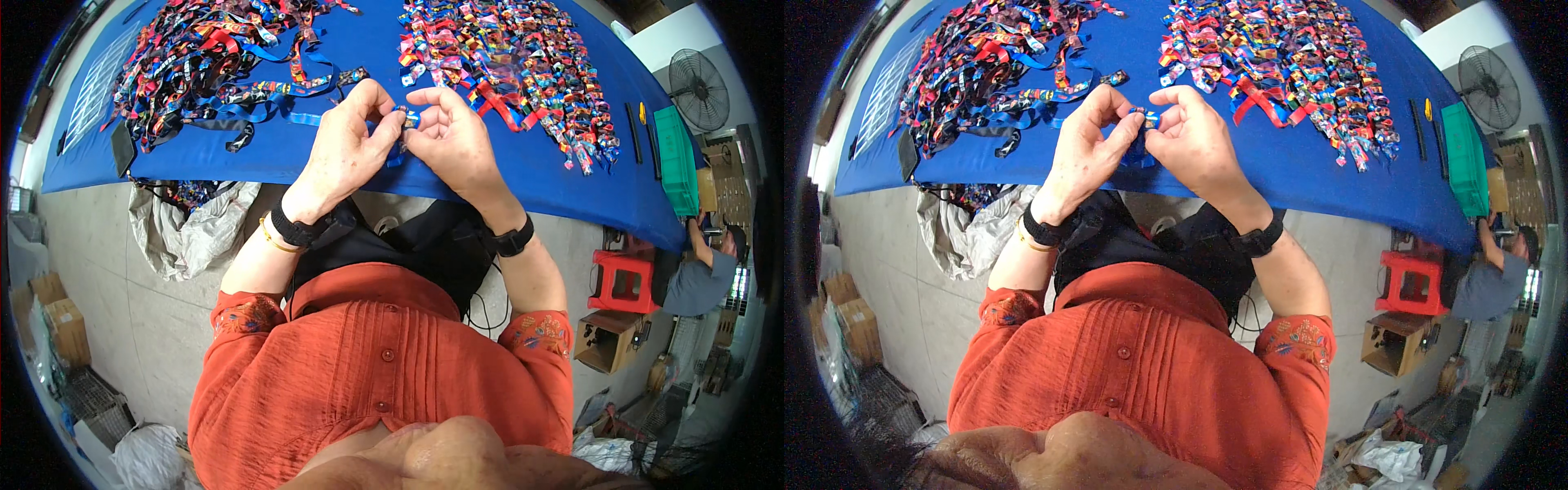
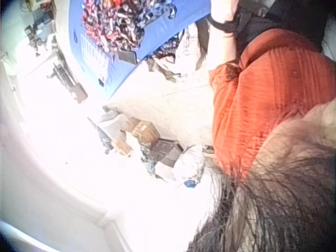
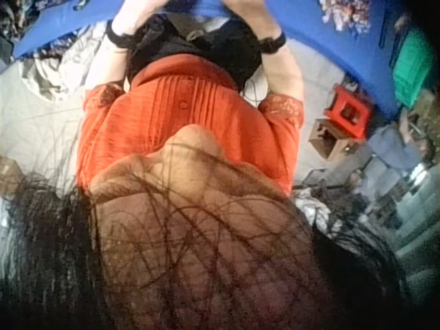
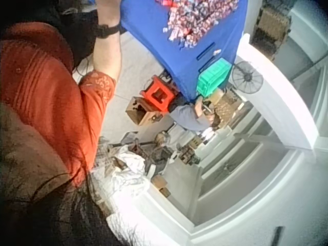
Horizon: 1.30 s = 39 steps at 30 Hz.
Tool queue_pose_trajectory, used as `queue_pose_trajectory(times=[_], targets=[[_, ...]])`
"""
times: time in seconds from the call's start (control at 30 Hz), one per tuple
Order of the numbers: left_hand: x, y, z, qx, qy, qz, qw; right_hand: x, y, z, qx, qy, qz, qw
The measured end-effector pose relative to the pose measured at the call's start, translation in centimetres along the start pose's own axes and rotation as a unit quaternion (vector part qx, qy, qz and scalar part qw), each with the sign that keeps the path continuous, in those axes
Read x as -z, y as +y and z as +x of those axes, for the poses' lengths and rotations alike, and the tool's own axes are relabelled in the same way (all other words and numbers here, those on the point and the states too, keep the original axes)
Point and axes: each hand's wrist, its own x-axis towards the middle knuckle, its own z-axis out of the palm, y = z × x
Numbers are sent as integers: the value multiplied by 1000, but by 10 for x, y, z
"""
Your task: The recorder is sorting and arranging colorful lanyards on a large work table.
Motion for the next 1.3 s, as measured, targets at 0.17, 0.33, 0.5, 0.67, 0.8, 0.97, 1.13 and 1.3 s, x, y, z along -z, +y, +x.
queue_pose_trajectory(times=[0.17,0.33,0.5,0.67,0.8,0.97,1.13,1.3], targets=[[-1,-13,8,-7,3,-29,1000,2,-1,2,15,-30,32,999],[3,-12,14,0,-3,-57,998,16,-14,4,-32,-71,129,989],[7,-6,25,69,-37,-93,993,19,3,18,7,-76,85,993],[10,-35,47,98,-34,-166,981,24,9,37,-12,-46,141,989],[10,-34,56,138,-46,-198,969,28,12,43,-17,-19,168,986],[11,-34,60,155,-45,-243,957,29,13,48,-24,17,191,981],[14,-42,63,160,-76,-251,952,31,11,47,-17,17,192,981],[23,-43,65,150,-89,-229,958,37,10,44,-1,14,145,989]])
